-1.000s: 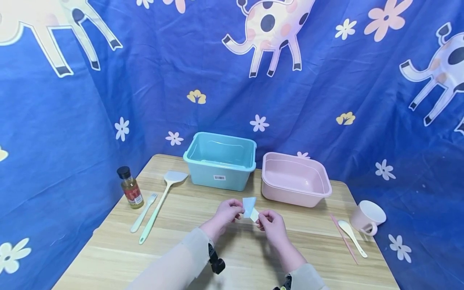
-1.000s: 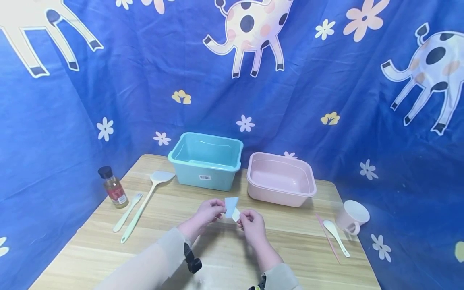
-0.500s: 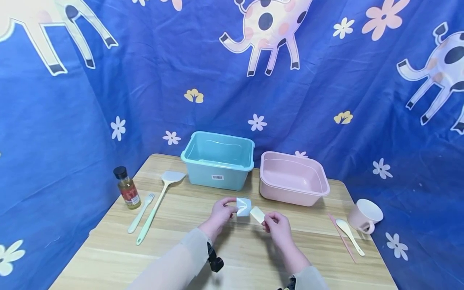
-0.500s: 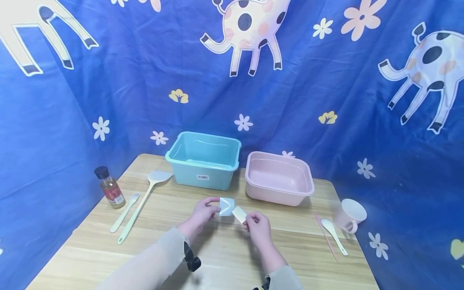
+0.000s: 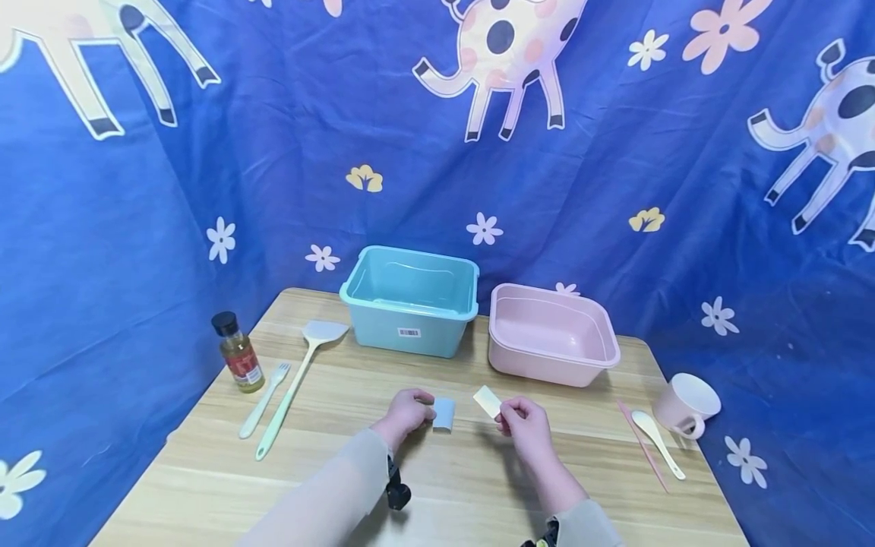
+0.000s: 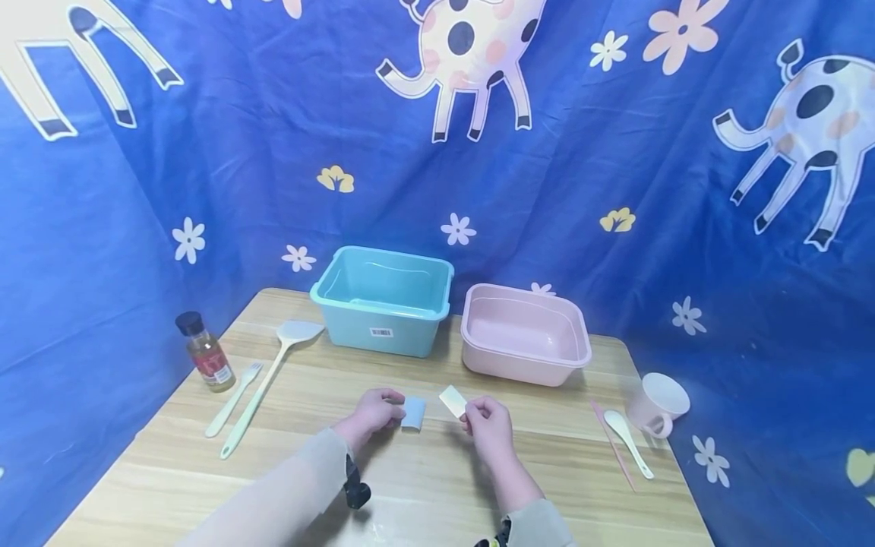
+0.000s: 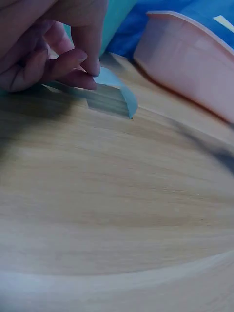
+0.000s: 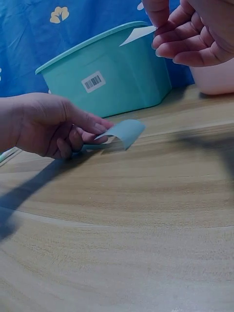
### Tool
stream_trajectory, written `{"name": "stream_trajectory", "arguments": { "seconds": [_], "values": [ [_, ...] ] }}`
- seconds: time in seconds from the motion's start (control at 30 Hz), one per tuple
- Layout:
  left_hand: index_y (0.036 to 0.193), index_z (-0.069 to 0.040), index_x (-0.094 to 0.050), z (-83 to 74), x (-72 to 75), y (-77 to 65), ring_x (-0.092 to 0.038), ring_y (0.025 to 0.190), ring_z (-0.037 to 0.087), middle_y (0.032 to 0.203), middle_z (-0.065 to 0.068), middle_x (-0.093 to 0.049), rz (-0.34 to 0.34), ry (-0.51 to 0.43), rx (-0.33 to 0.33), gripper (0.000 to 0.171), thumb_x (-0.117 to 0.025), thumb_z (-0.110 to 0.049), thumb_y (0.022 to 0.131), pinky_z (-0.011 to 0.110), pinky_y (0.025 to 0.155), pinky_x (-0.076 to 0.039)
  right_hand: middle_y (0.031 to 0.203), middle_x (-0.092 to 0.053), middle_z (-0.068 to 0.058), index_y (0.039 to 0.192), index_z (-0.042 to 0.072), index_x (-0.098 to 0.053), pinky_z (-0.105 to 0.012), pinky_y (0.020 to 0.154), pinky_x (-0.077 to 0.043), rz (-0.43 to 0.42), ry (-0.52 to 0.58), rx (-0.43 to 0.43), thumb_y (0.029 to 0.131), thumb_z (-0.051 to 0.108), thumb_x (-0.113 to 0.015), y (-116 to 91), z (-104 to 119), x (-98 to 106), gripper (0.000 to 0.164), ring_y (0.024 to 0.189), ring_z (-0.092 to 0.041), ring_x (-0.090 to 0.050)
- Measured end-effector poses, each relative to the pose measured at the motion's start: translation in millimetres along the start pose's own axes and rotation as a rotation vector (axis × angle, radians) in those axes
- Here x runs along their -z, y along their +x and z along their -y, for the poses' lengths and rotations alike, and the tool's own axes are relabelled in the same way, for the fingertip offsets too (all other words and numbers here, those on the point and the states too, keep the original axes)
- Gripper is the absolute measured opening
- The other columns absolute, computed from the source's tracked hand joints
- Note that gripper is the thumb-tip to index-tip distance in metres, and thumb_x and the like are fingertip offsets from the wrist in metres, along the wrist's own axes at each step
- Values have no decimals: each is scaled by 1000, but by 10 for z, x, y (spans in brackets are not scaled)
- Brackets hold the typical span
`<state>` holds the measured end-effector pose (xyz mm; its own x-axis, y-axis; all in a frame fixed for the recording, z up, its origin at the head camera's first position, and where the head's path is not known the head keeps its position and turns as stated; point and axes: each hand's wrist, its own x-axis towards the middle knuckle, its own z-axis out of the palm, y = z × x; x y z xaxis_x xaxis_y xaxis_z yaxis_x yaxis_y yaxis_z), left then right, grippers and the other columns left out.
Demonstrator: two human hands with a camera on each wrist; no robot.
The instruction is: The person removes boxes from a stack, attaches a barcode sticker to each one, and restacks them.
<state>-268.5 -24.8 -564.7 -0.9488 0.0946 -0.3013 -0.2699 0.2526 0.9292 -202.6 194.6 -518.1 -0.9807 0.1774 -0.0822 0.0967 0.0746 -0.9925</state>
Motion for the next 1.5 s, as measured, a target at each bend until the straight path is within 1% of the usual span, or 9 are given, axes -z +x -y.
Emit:
{"name": "stream_trajectory", "arguments": {
  "seconds": [0.1, 0.27, 0.4, 0.47, 0.57, 0.77, 0.9, 1.13, 1.5],
  "values": [
    [108, 6, -67, 7, 37, 27, -57, 69, 19, 99, 14, -64, -45, 46, -8, 29, -69, 8, 79, 28, 59, -48, 73, -63, -8, 93, -12, -60, -27, 62, -53, -6, -1, 0, 95, -4, -54, 3, -12, -5, 10, 67, -19, -63],
    [103, 2, -70, -4, 67, 43, -57, 84, 24, 100, 14, -65, -148, 143, -73, 27, -70, 3, 76, 33, 70, -47, 73, -63, -8, 93, -12, -60, -26, 62, -52, -9, 3, 5, 94, -3, -54, -7, -10, -10, 10, 67, -18, -63],
    [105, 0, -71, -123, 19, -11, -57, 78, 22, 89, 9, -63, -212, 138, -200, 24, -67, 1, 81, 34, 68, -47, 74, -63, -9, 94, -12, -60, -26, 62, -52, -7, 6, -2, 95, -3, -54, -14, -1, -11, 11, 67, -18, -62],
    [105, -2, -72, -231, -42, -65, -57, 77, 20, 86, 5, -62, -213, 130, -300, 21, -68, 0, 84, 34, 68, -48, 74, -63, -9, 94, -12, -60, -26, 62, -52, -8, 7, -8, 95, -2, -54, -12, 0, -12, 11, 67, -17, -62],
    [99, -7, -74, -391, -158, -158, -57, 82, 17, 88, -1, -62, -184, 170, -470, 14, -73, -4, 85, 34, 74, -48, 73, -64, -8, 94, -12, -60, -26, 61, -52, -13, 6, -17, 95, -2, -55, -3, -1, -19, 11, 67, -17, -62],
    [88, -14, -76, -563, -359, -338, -54, 90, 15, 90, -6, -61, -98, 437, -819, 11, -82, -15, 79, 33, 81, -45, 74, -65, -7, 95, -12, -61, -27, 62, -53, -23, 17, -29, 95, -1, -56, 22, 1, -45, 12, 66, -16, -62],
    [85, -15, -74, -535, -444, -385, -52, 88, 15, 91, -5, -59, -105, 594, -967, 15, -85, -21, 77, 32, 79, -45, 74, -65, -7, 96, -12, -61, -29, 62, -55, -19, 31, -30, 95, -1, -55, 21, 17, -66, 12, 64, -15, -61],
    [85, -16, -69, -440, -509, -385, -50, 86, 15, 91, -6, -55, -180, 691, -1077, 19, -85, -26, 77, 33, 76, -43, 74, -64, -6, 95, -10, -60, -25, 60, -53, -2, 79, -47, 95, 0, -55, -1, 56, -99, 11, 63, -13, -60],
    [83, -14, -68, -437, -515, -372, -52, 86, 17, 92, -3, -57, -237, 715, -1144, 9, -77, -12, 80, 32, 72, -42, 76, -65, -6, 91, -5, -61, -23, 58, -51, 15, 127, -75, 95, 1, -54, -16, 90, -162, 10, 66, -16, -61]
  ]
}}
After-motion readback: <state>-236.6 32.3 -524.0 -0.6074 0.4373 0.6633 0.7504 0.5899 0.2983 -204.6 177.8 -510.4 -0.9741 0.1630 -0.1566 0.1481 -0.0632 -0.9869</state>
